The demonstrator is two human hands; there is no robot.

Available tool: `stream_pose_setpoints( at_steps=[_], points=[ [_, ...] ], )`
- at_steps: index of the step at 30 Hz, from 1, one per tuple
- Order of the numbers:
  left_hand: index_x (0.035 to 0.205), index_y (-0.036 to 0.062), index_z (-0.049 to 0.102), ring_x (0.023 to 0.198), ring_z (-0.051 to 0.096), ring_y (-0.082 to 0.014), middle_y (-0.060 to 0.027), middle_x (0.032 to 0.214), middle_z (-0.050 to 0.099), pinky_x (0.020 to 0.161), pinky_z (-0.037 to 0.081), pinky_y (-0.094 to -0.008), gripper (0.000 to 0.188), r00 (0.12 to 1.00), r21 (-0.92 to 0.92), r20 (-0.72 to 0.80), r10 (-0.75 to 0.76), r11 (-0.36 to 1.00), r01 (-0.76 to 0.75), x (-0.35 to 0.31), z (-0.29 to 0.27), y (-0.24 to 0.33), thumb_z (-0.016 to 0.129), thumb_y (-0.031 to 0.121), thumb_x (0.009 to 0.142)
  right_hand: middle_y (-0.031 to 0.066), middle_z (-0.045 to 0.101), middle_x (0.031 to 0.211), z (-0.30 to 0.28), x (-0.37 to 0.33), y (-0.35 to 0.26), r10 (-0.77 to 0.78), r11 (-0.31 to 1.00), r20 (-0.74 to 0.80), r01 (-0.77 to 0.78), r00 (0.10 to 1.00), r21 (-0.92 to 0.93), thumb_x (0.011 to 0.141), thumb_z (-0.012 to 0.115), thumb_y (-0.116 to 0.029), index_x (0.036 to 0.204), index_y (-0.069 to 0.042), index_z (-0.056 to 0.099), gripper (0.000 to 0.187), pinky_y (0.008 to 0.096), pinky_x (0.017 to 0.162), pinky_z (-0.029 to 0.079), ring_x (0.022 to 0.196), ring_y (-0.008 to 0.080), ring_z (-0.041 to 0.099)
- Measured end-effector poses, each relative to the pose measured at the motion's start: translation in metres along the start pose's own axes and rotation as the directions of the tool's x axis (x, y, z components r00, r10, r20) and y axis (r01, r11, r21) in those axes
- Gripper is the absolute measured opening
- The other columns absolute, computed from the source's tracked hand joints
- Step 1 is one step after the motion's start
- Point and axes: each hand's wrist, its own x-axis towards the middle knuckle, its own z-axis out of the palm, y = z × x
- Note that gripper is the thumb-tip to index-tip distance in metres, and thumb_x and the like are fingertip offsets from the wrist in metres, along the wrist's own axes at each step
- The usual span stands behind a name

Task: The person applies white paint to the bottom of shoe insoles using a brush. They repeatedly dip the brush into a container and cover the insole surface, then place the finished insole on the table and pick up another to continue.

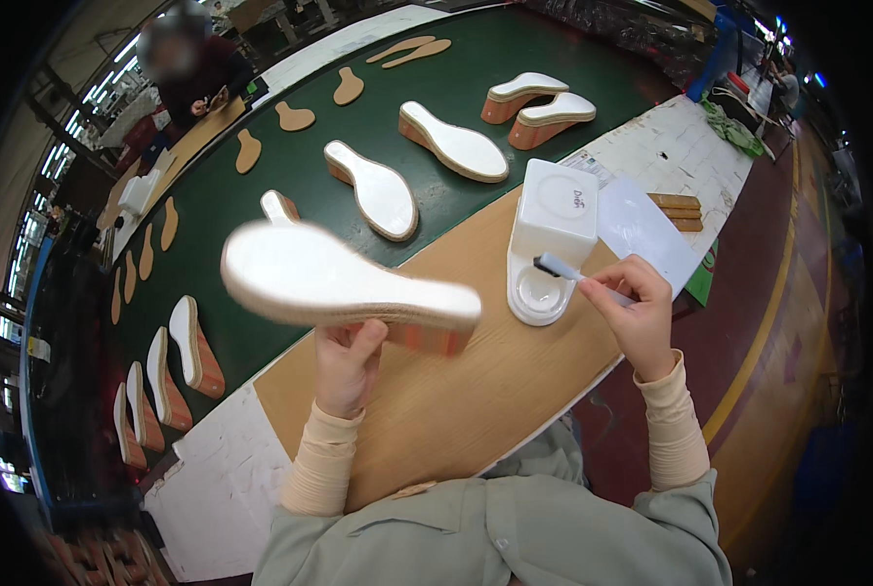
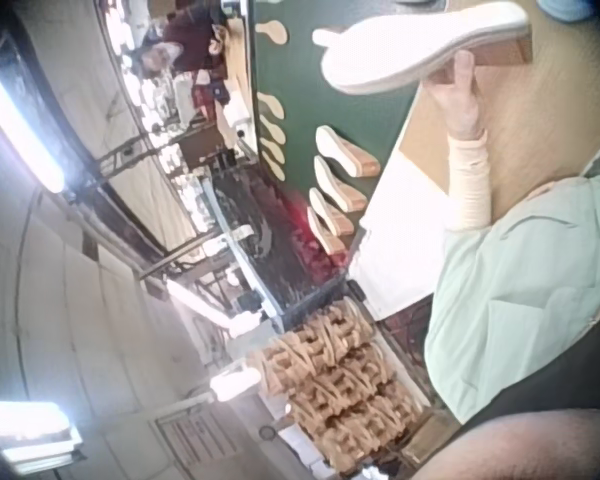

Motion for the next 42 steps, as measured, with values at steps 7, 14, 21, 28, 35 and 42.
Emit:
stream_pose_setpoints(
  at_steps=[7, 14, 21, 28, 35, 42],
  points=[
    [0.147, 0.0033, 0.037, 0.122, 0.054, -0.0213, -0.0122, 0.130, 0.058, 0.110, 0.041, -0.0343, 0.077, 0.935, 0.466, -0.247, -0.255, 0.814, 0.346, -0.031, 0.014, 0.000, 0.079, 0.005, 0.082, 0.0058, 0.055, 0.067, 0.007, -0.005, 0.026, -0.024, 0.941, 0.126, 0.065, 0.992, -0.332, 0.077, 0.081, -0.026, 0.073, -0.008, 0.070, 0.021, 0.0360, 0.052, 0.039, 0.056, 0.0226, 0.054],
    [0.155, 0.0123, 0.027, 0.137, 0.043, -0.0350, -0.0168, 0.148, 0.044, 0.116, 0.035, -0.0451, 0.092, 0.947, 0.095, 0.286, -0.147, 0.988, 0.125, -0.052, 0.000, 0.005, 0.081, 0.030, 0.083, 0.0074, 0.053, 0.070, 0.014, -0.004, 0.032, -0.048, 0.909, 0.136, 0.100, 0.990, -0.404, 0.077, 0.081, -0.027, 0.073, -0.007, 0.069, 0.023, 0.0387, 0.053, 0.041, 0.058, 0.0263, 0.055],
    [0.159, 0.0233, 0.011, 0.145, -0.006, -0.0563, -0.0186, 0.165, 0.004, 0.107, 0.009, -0.0801, 0.113, 0.913, -0.675, 0.363, -0.186, 0.623, 0.395, -0.053, 0.003, 0.015, 0.047, 0.089, 0.074, 0.0071, 0.056, 0.068, 0.013, 0.004, 0.030, -0.076, 0.898, 0.219, 0.162, 0.973, -0.409, 0.076, 0.081, -0.026, 0.074, -0.006, 0.069, 0.023, 0.0372, 0.053, 0.042, 0.058, 0.0255, 0.056],
    [0.159, 0.0214, 0.014, 0.145, -0.007, -0.0566, -0.0194, 0.165, 0.002, 0.103, 0.004, -0.0842, 0.108, 0.854, -0.932, 0.217, -0.473, 0.161, 0.325, -0.059, 0.006, 0.020, 0.037, 0.089, 0.078, -0.0055, 0.048, 0.055, -0.008, 0.028, 0.050, 0.387, 0.876, 0.620, -0.483, 0.682, -0.016, 0.081, 0.081, -0.024, 0.069, -0.002, 0.065, 0.030, 0.0224, 0.045, 0.031, 0.049, 0.0038, 0.041],
    [0.159, 0.0163, 0.013, 0.145, 0.012, -0.0564, -0.0228, 0.162, 0.013, 0.105, 0.011, -0.0819, 0.119, 0.818, -0.538, 0.292, -0.495, 0.622, 0.569, -0.059, -0.013, 0.007, 0.050, 0.088, 0.071, -0.0019, 0.057, 0.059, -0.019, 0.028, 0.044, 0.452, 0.806, 0.514, -0.581, 0.729, 0.114, 0.081, 0.082, -0.023, 0.073, -0.001, 0.069, 0.026, 0.0208, 0.048, 0.034, 0.051, 0.0039, 0.046],
    [0.159, 0.0091, 0.011, 0.142, 0.017, -0.0572, -0.0252, 0.160, 0.013, 0.107, 0.028, -0.0734, 0.118, 0.693, -0.644, 0.545, -0.472, 0.293, 0.706, -0.057, -0.004, -0.004, 0.069, 0.069, 0.074, 0.0066, 0.057, 0.070, -0.002, 0.011, 0.030, -0.004, 0.952, 0.207, 0.067, 0.978, -0.298, 0.075, 0.082, -0.021, 0.076, -0.007, 0.071, 0.018, 0.0343, 0.055, 0.043, 0.061, 0.0214, 0.056]
  ],
)
